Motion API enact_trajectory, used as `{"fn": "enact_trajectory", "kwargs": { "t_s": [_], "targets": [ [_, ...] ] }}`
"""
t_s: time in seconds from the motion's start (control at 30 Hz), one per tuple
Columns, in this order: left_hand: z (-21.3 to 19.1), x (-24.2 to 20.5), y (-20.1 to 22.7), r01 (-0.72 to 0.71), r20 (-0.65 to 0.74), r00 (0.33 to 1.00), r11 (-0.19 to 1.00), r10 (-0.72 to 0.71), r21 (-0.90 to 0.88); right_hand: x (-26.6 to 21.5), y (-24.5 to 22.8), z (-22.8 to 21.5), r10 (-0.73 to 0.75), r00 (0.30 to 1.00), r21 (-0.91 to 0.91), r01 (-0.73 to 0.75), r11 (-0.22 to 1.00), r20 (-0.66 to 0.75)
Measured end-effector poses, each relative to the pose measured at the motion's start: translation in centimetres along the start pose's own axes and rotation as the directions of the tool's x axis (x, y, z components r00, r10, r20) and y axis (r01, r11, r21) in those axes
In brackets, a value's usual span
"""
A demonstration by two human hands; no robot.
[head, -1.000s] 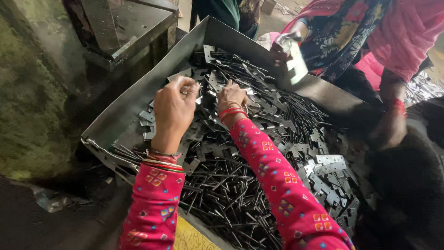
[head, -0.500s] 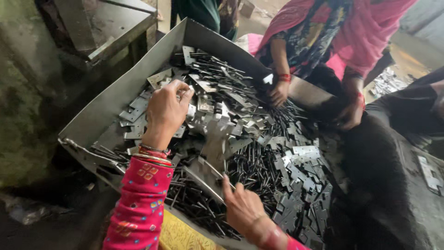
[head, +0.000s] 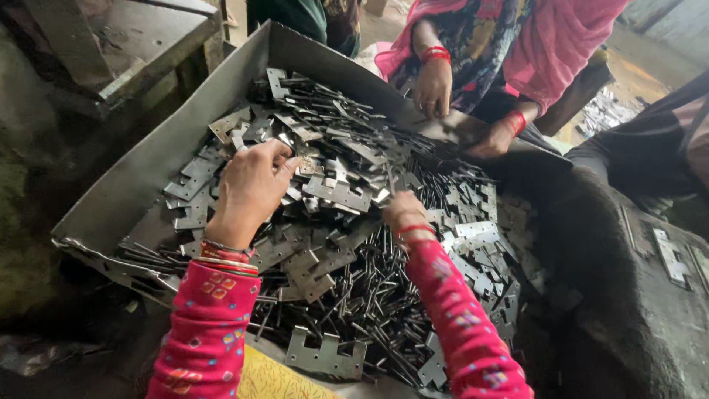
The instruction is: The person sits on the floor and assembles small metal brackets by inserting pins into them. She picks up brackets and pins from a large pile, aligns them, and places the assembled units onto a nearby surface. Other workers are visible in the background performing similar tasks.
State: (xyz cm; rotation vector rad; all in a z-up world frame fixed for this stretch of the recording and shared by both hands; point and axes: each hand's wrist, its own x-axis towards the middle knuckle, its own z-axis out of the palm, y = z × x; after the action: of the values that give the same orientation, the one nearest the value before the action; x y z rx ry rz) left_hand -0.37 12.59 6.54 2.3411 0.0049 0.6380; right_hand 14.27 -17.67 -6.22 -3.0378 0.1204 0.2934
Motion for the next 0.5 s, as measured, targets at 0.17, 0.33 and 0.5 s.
{"fn": "enact_trajectory", "kwargs": {
  "t_s": [0.17,0.33,0.5],
  "targets": [
    [0.3,-0.3,0.5,0.003,0.032,0.999,1.000,-0.003,0.003,-5.0,0.8,1.6,0.005,1.000,0.013,-0.005,1.000,0.025],
    [0.9,0.2,0.7,0.006,0.099,0.995,1.000,-0.007,0.011,-17.2,3.6,1.3,-0.215,0.977,-0.141,0.212,0.967,-0.004],
    [3.1,-0.7,0.5,0.001,0.275,0.959,0.973,-0.066,0.230,-29.0,5.3,1.9,-0.342,0.937,-0.170,0.350,0.921,0.076]
  ]
}}
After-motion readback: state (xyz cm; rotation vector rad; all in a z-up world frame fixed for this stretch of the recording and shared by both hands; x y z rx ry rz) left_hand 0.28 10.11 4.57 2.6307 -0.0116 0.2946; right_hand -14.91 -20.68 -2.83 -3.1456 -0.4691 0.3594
